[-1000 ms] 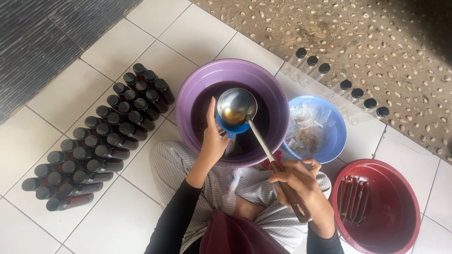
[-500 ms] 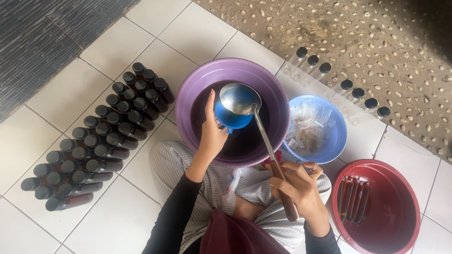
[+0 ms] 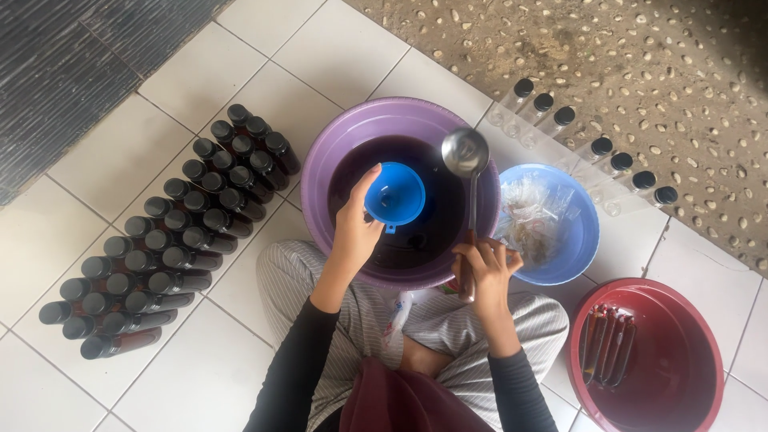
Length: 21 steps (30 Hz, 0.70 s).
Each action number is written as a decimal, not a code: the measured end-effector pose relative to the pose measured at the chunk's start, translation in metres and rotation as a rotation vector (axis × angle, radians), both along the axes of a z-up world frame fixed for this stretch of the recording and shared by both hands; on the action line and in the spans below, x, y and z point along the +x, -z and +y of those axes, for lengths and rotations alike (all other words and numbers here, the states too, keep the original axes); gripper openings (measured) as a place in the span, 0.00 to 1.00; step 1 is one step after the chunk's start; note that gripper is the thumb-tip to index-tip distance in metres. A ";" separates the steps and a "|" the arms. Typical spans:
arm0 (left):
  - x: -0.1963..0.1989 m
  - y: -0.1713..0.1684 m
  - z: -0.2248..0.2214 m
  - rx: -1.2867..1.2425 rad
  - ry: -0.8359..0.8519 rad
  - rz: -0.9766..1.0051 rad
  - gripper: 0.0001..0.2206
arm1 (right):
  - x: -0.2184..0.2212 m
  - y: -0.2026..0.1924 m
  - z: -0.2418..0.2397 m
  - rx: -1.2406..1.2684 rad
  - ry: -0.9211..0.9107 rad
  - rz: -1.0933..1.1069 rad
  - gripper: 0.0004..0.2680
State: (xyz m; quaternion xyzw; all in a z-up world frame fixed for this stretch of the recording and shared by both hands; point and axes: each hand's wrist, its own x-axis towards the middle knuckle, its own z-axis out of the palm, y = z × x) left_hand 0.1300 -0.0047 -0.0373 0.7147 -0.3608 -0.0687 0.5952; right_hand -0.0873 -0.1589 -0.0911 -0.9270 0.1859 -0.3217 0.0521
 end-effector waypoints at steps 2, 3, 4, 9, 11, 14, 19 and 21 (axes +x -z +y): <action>0.002 0.006 0.002 0.010 -0.008 -0.022 0.36 | 0.007 0.027 -0.004 0.058 0.038 0.062 0.05; 0.003 0.009 0.003 0.019 -0.009 -0.043 0.36 | 0.009 0.041 -0.006 0.115 0.083 0.124 0.05; 0.003 0.013 0.003 0.021 -0.006 -0.041 0.36 | 0.009 0.052 -0.007 0.118 0.086 0.126 0.05; 0.004 0.034 0.006 -0.034 -0.038 -0.147 0.35 | 0.010 0.082 -0.006 0.252 0.157 0.207 0.07; 0.003 0.032 0.008 -0.046 -0.037 -0.146 0.36 | 0.011 0.083 -0.003 0.313 0.153 0.221 0.06; 0.000 0.031 0.009 -0.075 -0.042 -0.155 0.36 | 0.010 0.080 0.005 0.438 0.147 0.209 0.04; -0.002 0.031 0.010 -0.088 -0.059 -0.184 0.35 | 0.013 0.052 0.018 0.816 0.117 0.079 0.03; -0.004 0.029 0.009 -0.096 -0.056 -0.190 0.34 | 0.014 0.041 0.019 1.133 0.113 -0.027 0.05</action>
